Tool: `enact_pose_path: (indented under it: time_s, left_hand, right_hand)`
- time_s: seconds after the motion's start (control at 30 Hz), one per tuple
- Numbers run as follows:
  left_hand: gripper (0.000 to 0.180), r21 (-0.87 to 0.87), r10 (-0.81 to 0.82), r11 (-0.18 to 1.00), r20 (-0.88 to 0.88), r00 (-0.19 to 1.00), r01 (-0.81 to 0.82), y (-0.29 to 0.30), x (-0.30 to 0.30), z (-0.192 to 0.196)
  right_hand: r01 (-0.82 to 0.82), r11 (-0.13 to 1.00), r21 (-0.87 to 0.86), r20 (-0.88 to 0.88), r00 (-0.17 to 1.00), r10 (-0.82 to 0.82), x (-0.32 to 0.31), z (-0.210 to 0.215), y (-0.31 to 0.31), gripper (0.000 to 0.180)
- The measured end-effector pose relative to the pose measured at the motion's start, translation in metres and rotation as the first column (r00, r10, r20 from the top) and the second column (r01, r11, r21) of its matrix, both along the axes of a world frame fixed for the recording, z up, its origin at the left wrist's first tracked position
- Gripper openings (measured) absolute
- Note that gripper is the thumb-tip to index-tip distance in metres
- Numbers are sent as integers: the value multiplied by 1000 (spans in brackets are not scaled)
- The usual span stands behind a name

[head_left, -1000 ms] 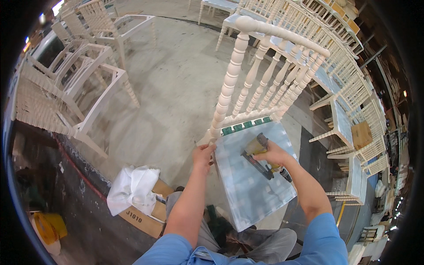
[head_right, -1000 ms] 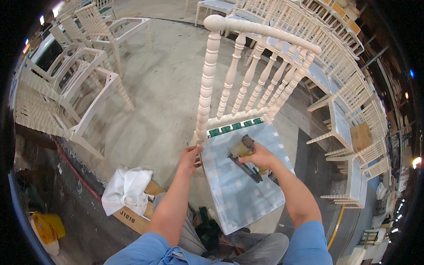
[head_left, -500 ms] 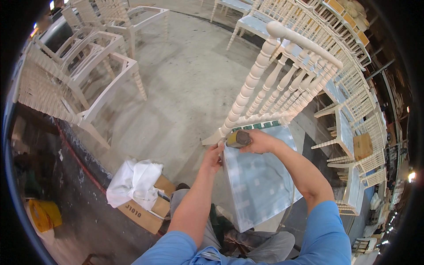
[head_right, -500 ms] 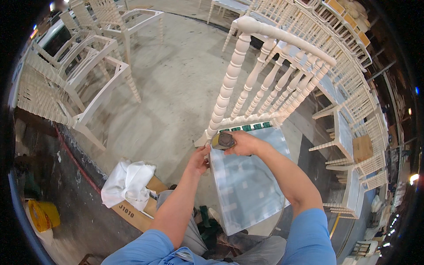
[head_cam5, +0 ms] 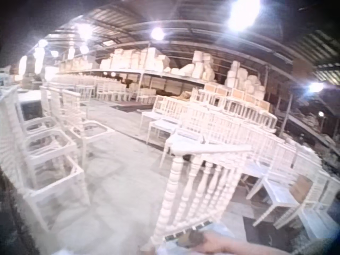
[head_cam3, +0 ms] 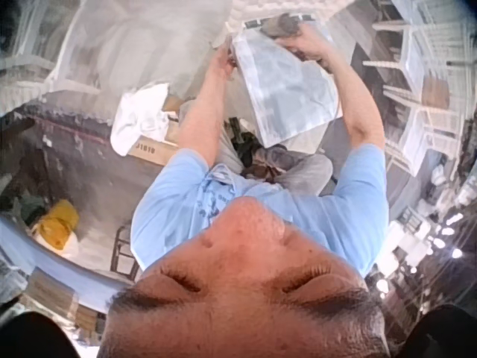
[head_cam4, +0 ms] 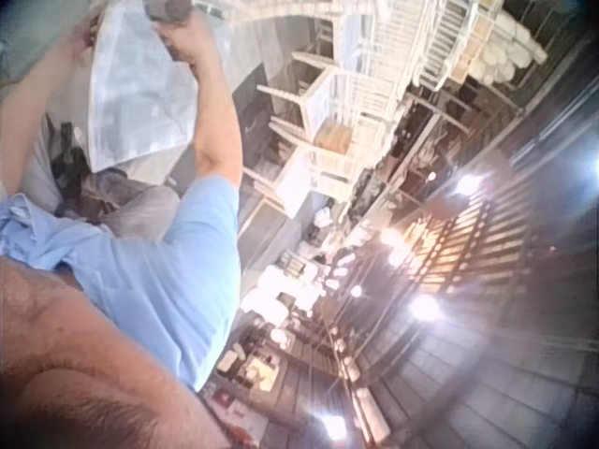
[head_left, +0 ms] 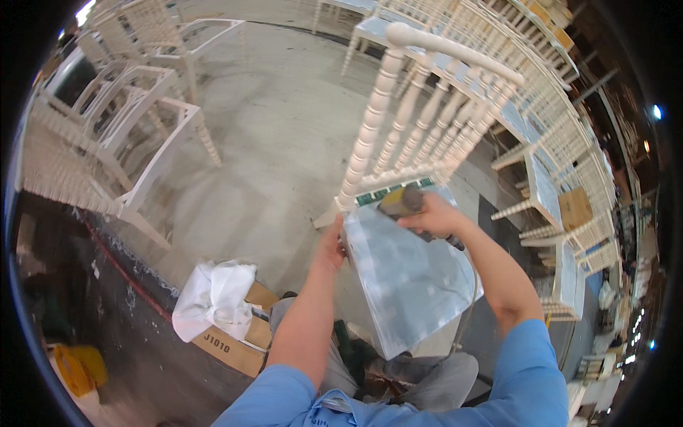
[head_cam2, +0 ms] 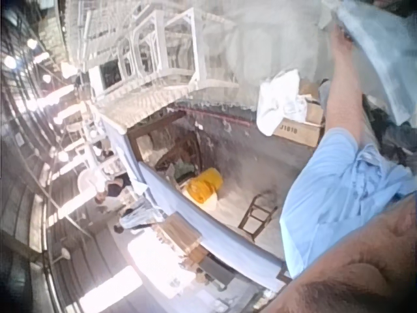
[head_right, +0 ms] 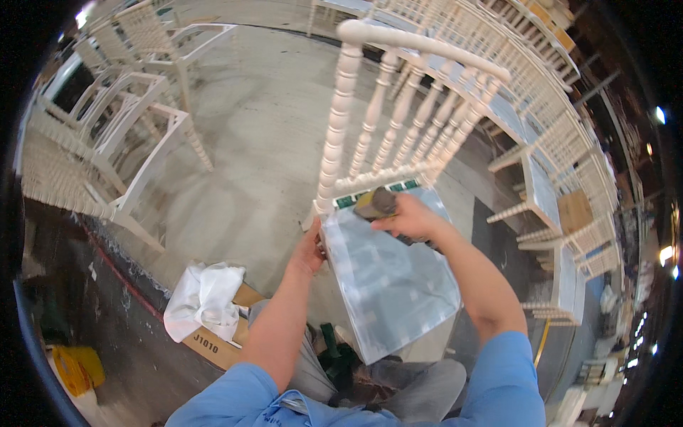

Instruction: The person attaches green webbing strips to the underside of a white wooden chair seat using a staple gun. They position and staple multiple strips across the seat frame, then flip the chair upright to continue securing the webbing.

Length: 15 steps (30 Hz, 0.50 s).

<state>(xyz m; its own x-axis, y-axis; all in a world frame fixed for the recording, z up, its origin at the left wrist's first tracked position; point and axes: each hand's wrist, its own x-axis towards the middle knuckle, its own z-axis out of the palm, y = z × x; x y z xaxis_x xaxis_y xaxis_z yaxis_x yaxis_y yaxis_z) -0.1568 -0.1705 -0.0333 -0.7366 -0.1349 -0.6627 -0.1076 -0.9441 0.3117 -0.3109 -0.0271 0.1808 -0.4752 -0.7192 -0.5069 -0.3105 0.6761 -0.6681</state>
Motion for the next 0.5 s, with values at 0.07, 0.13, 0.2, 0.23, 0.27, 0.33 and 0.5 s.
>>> enact_pose_path:
  time_s: [0.07, 0.13, 0.2, 0.23, 0.27, 0.33, 0.5]
  left_hand:
    - [54, -164, 32, 986, 30, 999, -27, 3, -5, -3]
    - [52, -262, 92, 961, -23, 996, -94, -7, -3, -16]
    - [50, -294, 117, 946, -78, 990, -135, -31, -1, -16]
    - [49, -287, 93, 952, -69, 993, -109, -26, -4, -17]
    - [51, -230, 75, 970, -28, 997, -80, 0, -17, -8]
    - [55, -206, 72, 975, -62, 995, -83, 20, -24, 3]
    - [69, -305, -257, 937, -285, 923, 167, 15, -11, 6]
  right_hand:
    - [145, 989, -9, -33, 989, -145, 5, 35, 42, 42]
    - [308, 941, -138, -93, 942, -322, 18, 66, 83, 39]
    - [429, 868, -249, -146, 869, -472, 38, 101, 127, 36]
    - [511, 838, -190, -203, 815, -543, 45, 117, 165, 37]
    - [647, 721, -249, -160, 707, -689, 62, 129, 216, 39]
    - [804, 482, -348, -8, 511, -860, 110, 160, 300, 44]
    - [907, -66, -416, 268, 53, -962, 260, 197, 469, 53]
